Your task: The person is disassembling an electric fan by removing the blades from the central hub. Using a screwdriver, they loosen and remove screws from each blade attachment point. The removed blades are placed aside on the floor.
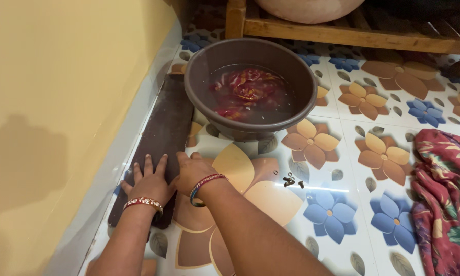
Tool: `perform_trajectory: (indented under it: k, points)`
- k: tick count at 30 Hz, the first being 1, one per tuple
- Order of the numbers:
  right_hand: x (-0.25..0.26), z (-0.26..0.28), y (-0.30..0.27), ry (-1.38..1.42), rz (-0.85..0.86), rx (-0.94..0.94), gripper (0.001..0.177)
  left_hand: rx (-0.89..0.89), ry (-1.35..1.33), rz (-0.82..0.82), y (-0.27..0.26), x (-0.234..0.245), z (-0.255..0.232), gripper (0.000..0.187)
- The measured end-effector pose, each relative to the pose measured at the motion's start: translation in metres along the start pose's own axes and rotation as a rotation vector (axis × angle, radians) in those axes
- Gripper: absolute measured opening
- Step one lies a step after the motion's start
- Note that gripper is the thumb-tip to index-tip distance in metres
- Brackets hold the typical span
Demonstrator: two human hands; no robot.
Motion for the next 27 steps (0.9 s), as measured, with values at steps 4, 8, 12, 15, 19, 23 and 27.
perform_trajectory:
  k: [4, 8, 12, 15, 19, 23, 27]
  points:
    - [0.002, 0.0, 0.001, 0.008, -0.05, 0.035, 0.081, 0.018, -0.002, 0.008, 0.003, 0.0, 0.0, 0.087]
    - [-0.001, -0.003, 0.001, 0.002, -0.071, 0.029, 0.077, -0.01, -0.068, -0.045, 0.003, -0.001, -0.001, 0.085]
    - [0.03, 0.003, -0.004, 0.076, -0.339, 0.09, 0.064, -0.152, -0.211, -0.33, -0.009, 0.013, -0.022, 0.074]
    - [0.053, 0.003, -0.019, 0.2, -0.55, 0.094, 0.05, -0.246, -0.426, -0.481, -0.025, 0.026, -0.035, 0.041]
    - [0.081, 0.012, -0.062, 0.262, -0.753, 0.21, 0.04, -0.427, -0.433, -0.586, -0.051, 0.06, -0.073, 0.038]
    - [0.121, 0.006, -0.12, 0.223, -0.929, 0.335, 0.035, -0.489, -0.467, -0.598, -0.08, 0.098, -0.118, 0.034]
    - [0.17, -0.018, -0.196, 0.159, -1.086, 0.412, 0.037, -0.666, -0.48, -0.627, -0.144, 0.13, -0.184, 0.036]
Point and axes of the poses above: each hand's wrist, its own y-axis towards the middle knuckle, its own x-axis out of the back of the hand, z = x × y, the point moved 10 cm from there along y, towards the middle knuckle, and after that the axes turned 14 degrees about -y, right-handed, at the moved point
